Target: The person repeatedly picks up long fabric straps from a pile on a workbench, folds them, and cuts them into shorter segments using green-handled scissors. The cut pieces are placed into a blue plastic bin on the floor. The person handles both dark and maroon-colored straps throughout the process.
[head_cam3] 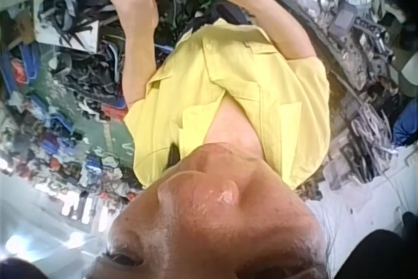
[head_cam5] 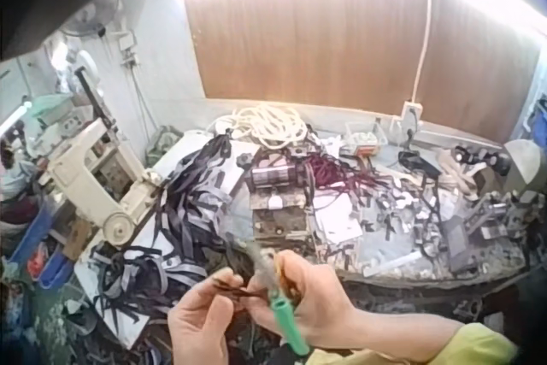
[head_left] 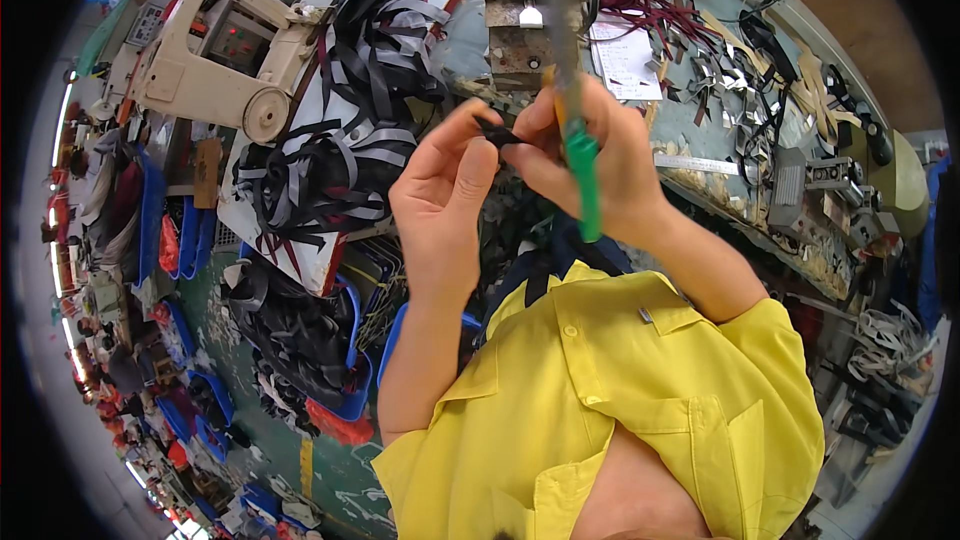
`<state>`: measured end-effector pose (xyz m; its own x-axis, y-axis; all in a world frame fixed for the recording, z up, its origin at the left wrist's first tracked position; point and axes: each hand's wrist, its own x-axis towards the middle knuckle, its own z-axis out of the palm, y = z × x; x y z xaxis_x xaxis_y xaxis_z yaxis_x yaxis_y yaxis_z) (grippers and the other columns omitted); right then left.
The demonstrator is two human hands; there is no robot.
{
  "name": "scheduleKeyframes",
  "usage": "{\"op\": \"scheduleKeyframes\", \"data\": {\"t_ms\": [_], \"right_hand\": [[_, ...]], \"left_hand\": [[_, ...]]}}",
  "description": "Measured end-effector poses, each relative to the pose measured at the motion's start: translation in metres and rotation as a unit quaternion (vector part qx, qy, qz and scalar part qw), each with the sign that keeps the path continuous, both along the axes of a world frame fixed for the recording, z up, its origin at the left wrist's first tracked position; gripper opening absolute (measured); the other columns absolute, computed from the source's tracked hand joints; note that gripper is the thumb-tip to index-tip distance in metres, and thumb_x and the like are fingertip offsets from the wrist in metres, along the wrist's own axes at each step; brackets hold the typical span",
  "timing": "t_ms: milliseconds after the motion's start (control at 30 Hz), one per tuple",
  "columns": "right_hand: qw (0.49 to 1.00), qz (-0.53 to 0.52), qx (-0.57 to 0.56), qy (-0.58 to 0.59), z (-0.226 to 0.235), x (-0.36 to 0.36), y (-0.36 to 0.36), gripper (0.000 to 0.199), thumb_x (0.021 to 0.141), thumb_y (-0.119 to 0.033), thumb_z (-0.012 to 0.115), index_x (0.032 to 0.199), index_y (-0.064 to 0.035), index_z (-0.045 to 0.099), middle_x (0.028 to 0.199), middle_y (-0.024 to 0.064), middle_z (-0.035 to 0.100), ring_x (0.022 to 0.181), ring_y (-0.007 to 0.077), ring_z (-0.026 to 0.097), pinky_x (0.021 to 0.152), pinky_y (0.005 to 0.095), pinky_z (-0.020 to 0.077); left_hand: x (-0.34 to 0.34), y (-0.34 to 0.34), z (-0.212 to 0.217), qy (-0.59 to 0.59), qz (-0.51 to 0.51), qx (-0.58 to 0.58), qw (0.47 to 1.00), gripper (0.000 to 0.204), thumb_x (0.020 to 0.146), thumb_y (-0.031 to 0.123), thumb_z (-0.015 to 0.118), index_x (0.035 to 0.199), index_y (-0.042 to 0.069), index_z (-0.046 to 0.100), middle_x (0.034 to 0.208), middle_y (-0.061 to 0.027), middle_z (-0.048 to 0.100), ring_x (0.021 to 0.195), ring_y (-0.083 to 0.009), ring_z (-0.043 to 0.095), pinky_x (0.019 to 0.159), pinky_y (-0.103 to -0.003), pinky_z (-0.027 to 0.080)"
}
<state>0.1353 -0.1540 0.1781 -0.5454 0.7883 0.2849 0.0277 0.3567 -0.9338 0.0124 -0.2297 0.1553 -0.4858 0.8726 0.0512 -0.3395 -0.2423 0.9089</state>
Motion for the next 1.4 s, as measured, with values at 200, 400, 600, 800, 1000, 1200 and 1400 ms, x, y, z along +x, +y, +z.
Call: {"op": "scheduleKeyframes", "data": {"t_ms": [200, 400, 600, 800, 1000, 1200, 1400], "right_hand": [[0.974, 0.116, -0.185, 0.053, -0.005, 0.013, 0.004, 0.032, 0.081, -0.023, 0.065, 0.097, 0.0021, 0.053, 0.074, 0.0047, 0.054, 0.069, 0.0128, 0.054, 0.062, 0.0253, 0.0448], [0.956, 0.225, -0.106, -0.158, -0.045, 0.050, 0.003, 0.090, 0.070, -0.081, 0.041, 0.108, 0.0012, 0.050, 0.092, 0.0090, 0.046, 0.083, 0.0181, 0.047, 0.071, 0.0311, 0.0409], [0.935, 0.244, -0.172, -0.190, -0.037, 0.055, 0.007, 0.088, 0.069, -0.082, 0.040, 0.097, 0.0003, 0.053, 0.077, 0.0059, 0.047, 0.069, 0.0145, 0.044, 0.059, 0.0282, 0.0371], [0.985, 0.122, -0.113, -0.035, -0.070, 0.050, 0.000, 0.071, 0.077, -0.070, 0.049, 0.074, 0.0000, 0.049, 0.058, 0.0055, 0.041, 0.054, 0.0154, 0.040, 0.050, 0.0310, 0.0362], [0.970, 0.077, -0.195, -0.121, -0.084, 0.068, 0.011, 0.044, 0.080, -0.041, 0.062, 0.069, 0.0000, 0.051, 0.055, 0.0042, 0.042, 0.057, 0.0101, 0.041, 0.052, 0.0293, 0.0383], [0.832, -0.192, -0.050, -0.518, -0.203, 0.129, 0.099, 0.039, 0.075, -0.039, 0.068, 0.093, -0.0044, 0.065, 0.080, 0.0199, 0.065, 0.078, 0.0352, 0.063, 0.069, 0.0434, 0.0490], [0.771, -0.213, 0.142, -0.583, -0.287, 0.217, 0.176, 0.031, 0.074, -0.027, 0.068, 0.091, -0.0020, 0.060, 0.084, 0.0184, 0.063, 0.078, 0.0330, 0.062, 0.068, 0.0415, 0.0500]], "left_hand": [[-0.007, -0.010, 0.021, 0.084, 0.036, -0.056, 0.994, 0.015, 0.082, 0.009, 0.068, 0.091, -0.003, 0.065, 0.075, -0.0014, 0.063, 0.062, -0.0042, 0.054, 0.058, -0.020, 0.045], [-0.006, -0.001, 0.021, 0.136, 0.046, -0.075, 0.987, 0.015, 0.082, 0.010, 0.067, 0.088, -0.004, 0.065, 0.069, -0.0002, 0.061, 0.057, -0.0028, 0.052, 0.051, -0.018, 0.042], [0.006, 0.008, 0.020, 0.143, 0.042, -0.083, 0.985, 0.014, 0.083, 0.009, 0.066, 0.086, -0.004, 0.065, 0.068, -0.0010, 0.062, 0.056, -0.0026, 0.053, 0.051, -0.017, 0.043], [0.020, 0.023, 0.009, 0.066, -0.018, -0.094, 0.993, 0.015, 0.082, 0.010, 0.066, 0.085, -0.004, 0.064, 0.069, -0.0019, 0.062, 0.057, -0.0032, 0.054, 0.053, -0.018, 0.045], [0.027, 0.045, -0.017, 0.011, -0.032, -0.139, 0.990, 0.011, 0.083, 0.010, 0.063, 0.086, -0.001, 0.063, 0.075, -0.0029, 0.063, 0.061, -0.0088, 0.057, 0.056, -0.022, 0.047], [0.015, 0.057, -0.032, -0.124, -0.015, -0.145, 0.981, 0.011, 0.088, 0.011, 0.056, 0.094, 0.002, 0.058, 0.091, -0.0121, 0.065, 0.085, -0.0258, 0.066, 0.074, -0.037, 0.056], [0.012, 0.070, -0.038, -0.149, 0.018, -0.153, 0.977, 0.014, 0.088, 0.013, 0.057, 0.097, 0.002, 0.058, 0.100, -0.0150, 0.063, 0.089, -0.0292, 0.065, 0.077, -0.038, 0.055]]}}
